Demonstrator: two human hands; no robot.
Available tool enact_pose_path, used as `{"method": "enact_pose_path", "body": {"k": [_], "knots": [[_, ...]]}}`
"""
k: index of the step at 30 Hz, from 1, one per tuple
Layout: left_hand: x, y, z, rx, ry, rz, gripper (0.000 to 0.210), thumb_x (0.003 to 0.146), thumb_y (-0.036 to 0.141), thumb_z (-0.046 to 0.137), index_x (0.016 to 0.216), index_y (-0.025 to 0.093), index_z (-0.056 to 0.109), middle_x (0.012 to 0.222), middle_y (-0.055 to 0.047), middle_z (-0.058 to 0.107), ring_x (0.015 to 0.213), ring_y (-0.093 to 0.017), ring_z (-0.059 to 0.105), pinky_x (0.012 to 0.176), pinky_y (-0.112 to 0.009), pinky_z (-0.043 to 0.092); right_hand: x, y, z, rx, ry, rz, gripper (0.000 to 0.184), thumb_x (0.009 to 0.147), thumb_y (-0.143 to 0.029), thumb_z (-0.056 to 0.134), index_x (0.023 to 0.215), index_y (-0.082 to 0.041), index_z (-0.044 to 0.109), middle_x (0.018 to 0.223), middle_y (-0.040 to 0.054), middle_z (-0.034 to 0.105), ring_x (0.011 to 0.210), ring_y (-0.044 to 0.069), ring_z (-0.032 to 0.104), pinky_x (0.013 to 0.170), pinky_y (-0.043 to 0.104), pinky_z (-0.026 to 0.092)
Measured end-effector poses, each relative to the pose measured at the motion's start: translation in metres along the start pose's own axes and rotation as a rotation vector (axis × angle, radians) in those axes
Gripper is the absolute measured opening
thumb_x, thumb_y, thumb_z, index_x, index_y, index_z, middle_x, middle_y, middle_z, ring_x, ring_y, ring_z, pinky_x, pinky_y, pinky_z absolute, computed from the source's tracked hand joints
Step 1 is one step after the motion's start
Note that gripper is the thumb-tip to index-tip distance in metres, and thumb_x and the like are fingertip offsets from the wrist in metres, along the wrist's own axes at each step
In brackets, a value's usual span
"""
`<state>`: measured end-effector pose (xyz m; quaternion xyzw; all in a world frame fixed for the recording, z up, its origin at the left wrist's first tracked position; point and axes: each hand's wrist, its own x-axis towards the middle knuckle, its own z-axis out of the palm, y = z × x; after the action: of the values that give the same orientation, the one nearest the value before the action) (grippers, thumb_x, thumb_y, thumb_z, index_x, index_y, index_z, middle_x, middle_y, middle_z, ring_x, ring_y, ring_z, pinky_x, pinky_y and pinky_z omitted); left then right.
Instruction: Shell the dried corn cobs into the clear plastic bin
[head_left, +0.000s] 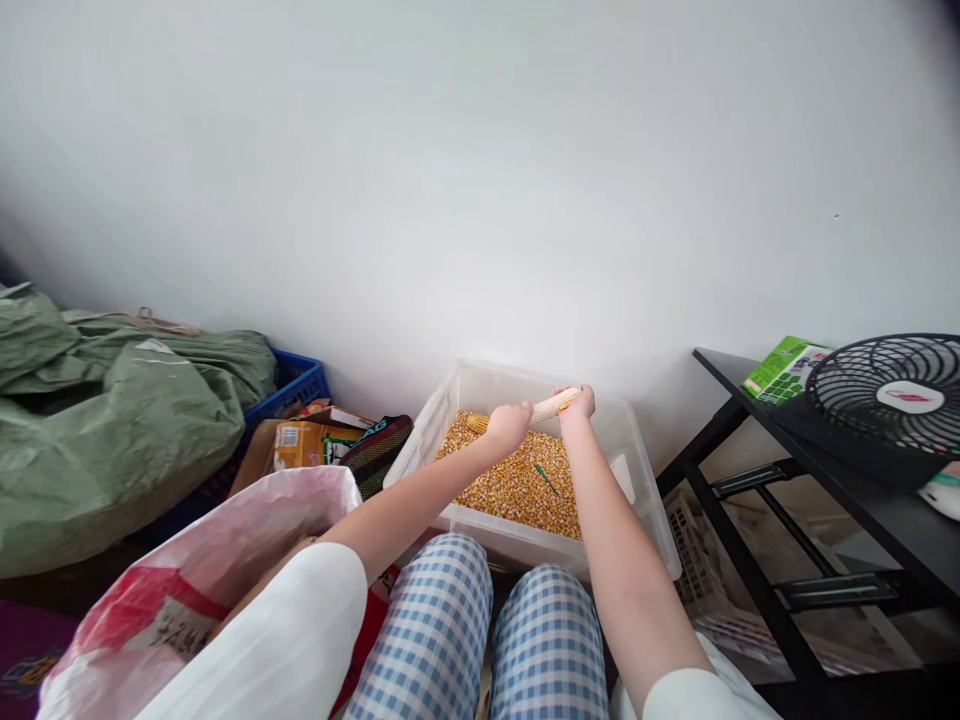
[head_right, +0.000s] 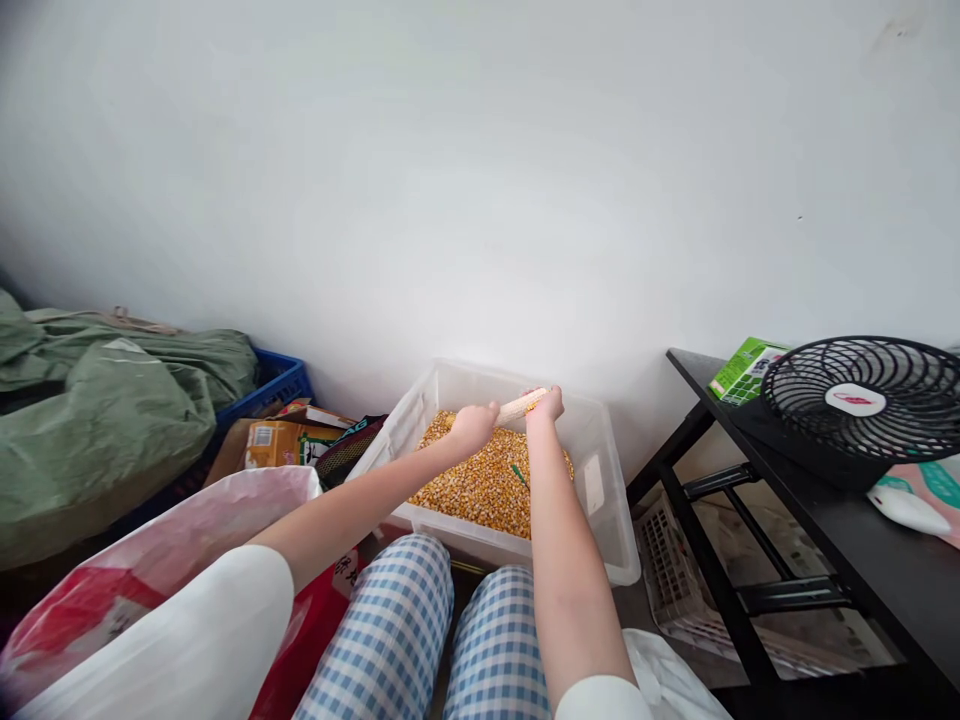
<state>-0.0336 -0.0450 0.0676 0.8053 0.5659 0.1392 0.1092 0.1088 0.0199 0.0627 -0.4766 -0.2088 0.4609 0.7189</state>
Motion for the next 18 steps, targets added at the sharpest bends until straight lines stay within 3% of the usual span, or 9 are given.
{"method": "enact_pose_path", "body": {"k": [3, 6, 10, 14, 18], "knots": [[-0.005, 0.0, 0.01, -0.047, -0.025, 0.051, 0.023, 0.073, 0.016, 0.052, 0.095, 0.014, 0.055, 0.087, -0.012, 0.064, 0.087, -0.025, 0.061, 0.075, -0.033, 0.045, -0.003, 0.006, 0.0, -0.003, 0.138, -0.036, 0.014, 0.077, -0.029, 0.028, 0.065, -0.022, 0.032, 0.049, -0.0033, 0.041, 0.043, 0.012, 0.048, 0.046, 0.026, 0.046], [-0.007, -0.001, 0.017, -0.125, -0.047, 0.085, 0.019, 0.069, 0.016, 0.054, 0.088, 0.014, 0.057, 0.085, -0.009, 0.064, 0.082, -0.022, 0.062, 0.069, -0.027, 0.046, -0.006, 0.008, 0.001, -0.024, 0.184, -0.095, 0.016, 0.076, -0.032, 0.032, 0.064, -0.021, 0.035, 0.05, -0.0024, 0.044, 0.043, 0.012, 0.048, 0.042, 0.025, 0.043], [-0.006, -0.002, 0.017, -0.307, -0.151, 0.109, 0.019, 0.071, 0.021, 0.054, 0.088, 0.013, 0.057, 0.064, -0.003, 0.06, 0.054, -0.014, 0.058, 0.048, -0.021, 0.042, -0.005, 0.005, 0.001, -0.041, 0.21, -0.169, 0.019, 0.077, -0.034, 0.033, 0.062, -0.021, 0.031, 0.05, -0.0048, 0.04, 0.044, 0.008, 0.044, 0.039, 0.019, 0.037], [0.001, -0.012, 0.005, -0.535, -0.306, 0.097, 0.033, 0.068, 0.033, 0.061, 0.092, 0.012, 0.056, 0.049, 0.003, 0.05, 0.037, -0.009, 0.045, 0.036, -0.019, 0.034, -0.003, 0.003, -0.005, -0.071, 0.137, -0.093, 0.022, 0.08, -0.037, 0.03, 0.065, -0.021, 0.037, 0.052, -0.005, 0.045, 0.047, 0.008, 0.048, 0.042, 0.017, 0.038], [0.011, -0.023, -0.003, -0.65, -0.378, 0.071, 0.05, 0.061, 0.044, 0.066, 0.1, 0.015, 0.053, 0.061, 0.001, 0.058, 0.044, -0.011, 0.053, 0.04, -0.019, 0.039, -0.003, 0.008, -0.015, -0.103, -0.004, 0.092, 0.029, 0.08, -0.043, 0.032, 0.071, -0.02, 0.046, 0.056, -0.0021, 0.054, 0.052, 0.012, 0.055, 0.044, 0.02, 0.043]]}}
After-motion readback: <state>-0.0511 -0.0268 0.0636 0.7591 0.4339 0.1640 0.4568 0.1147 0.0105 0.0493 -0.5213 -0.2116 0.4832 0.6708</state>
